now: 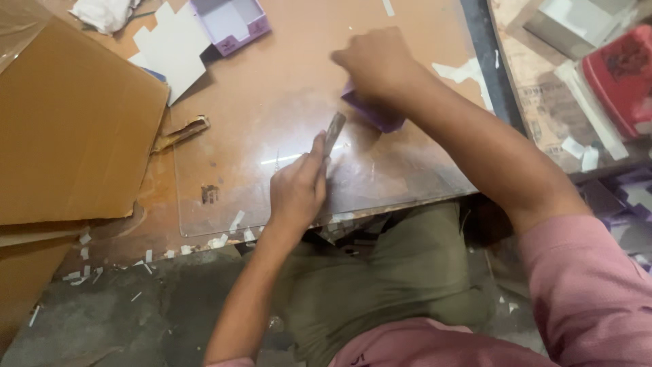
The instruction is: The person assembles small purple cardboard boxes by folding flaps and pressing edges to form the structure. They handle multiple boxes one at a time, aligning sides and securing corners on a cluttered work table.
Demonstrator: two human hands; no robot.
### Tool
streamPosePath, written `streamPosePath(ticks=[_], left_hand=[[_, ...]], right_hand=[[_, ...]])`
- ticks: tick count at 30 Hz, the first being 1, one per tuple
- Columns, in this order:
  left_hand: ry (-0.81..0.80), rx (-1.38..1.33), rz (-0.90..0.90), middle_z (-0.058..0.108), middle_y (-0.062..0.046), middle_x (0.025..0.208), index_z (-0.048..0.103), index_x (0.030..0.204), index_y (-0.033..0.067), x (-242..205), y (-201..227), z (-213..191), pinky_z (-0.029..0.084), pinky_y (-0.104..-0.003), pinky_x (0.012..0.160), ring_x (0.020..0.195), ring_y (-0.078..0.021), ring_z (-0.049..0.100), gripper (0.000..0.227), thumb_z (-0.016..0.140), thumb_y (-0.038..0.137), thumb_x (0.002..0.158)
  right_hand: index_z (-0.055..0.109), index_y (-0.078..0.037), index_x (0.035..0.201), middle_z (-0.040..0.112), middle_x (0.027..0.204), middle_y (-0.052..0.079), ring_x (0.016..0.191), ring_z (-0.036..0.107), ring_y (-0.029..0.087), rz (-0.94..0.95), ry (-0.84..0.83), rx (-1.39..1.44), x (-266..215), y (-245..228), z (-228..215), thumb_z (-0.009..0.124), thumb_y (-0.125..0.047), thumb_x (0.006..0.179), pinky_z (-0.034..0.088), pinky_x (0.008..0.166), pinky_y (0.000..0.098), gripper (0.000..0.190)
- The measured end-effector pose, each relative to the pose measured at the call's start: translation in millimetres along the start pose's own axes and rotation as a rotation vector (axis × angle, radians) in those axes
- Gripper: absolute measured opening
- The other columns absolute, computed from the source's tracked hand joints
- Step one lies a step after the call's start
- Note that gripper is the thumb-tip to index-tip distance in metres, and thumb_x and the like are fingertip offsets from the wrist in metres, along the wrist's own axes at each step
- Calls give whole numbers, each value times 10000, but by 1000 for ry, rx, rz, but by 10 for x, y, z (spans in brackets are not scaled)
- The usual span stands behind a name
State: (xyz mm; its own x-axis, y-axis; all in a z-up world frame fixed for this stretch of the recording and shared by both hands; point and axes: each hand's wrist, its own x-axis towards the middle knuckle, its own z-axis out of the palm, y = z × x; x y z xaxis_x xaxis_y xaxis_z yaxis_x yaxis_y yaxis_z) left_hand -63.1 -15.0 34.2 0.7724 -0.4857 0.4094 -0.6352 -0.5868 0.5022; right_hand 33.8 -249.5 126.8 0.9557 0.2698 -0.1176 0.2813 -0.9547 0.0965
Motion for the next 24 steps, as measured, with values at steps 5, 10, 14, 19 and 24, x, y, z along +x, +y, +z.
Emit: streamPosePath(ticks=[5,10,14,19,24], left_hand=[[-64,175,0,690,-124,847,630,1397,124,166,-86,111,531,-448,606,677,-323,674,598,674,5,813],[-57,356,91,665,-109,836,617,1418,84,317,-243,318,540,-418,617,687,-291,677,618,641,30,802],[-98,395,175,658,-89,785,617,1419,83,397,-297,427,523,-406,568,632,-259,664,540,635,125,882],[-88,629,191,647,-64,699,609,1405,53,416,-312,544,515,-380,504,548,-221,644,530,583,139,883],[-218,611,264,670,-86,695,528,1430,-53,495,-504,625,531,-382,470,525,-235,665,582,560,113,873]], right_hand=[[640,-132,1324,636,1242,167,1143,589,393,-194,100,390,251,-180,140,790,-52,648,491,938,471,696],[624,-64,1303,563,1404,188,1297,506,401,-403,282,642,358,-155,263,805,-77,736,445,1089,447,595],[619,-62,1357,460,1526,234,1383,431,432,-421,407,626,120,-71,216,849,-166,845,397,1137,484,571],[614,-116,1337,538,1403,286,1162,518,496,-81,489,190,-434,-90,191,816,-460,766,436,892,565,697],[399,-144,1583,702,1045,262,947,665,461,-35,169,615,-501,-72,230,577,-400,1016,512,853,525,647]])
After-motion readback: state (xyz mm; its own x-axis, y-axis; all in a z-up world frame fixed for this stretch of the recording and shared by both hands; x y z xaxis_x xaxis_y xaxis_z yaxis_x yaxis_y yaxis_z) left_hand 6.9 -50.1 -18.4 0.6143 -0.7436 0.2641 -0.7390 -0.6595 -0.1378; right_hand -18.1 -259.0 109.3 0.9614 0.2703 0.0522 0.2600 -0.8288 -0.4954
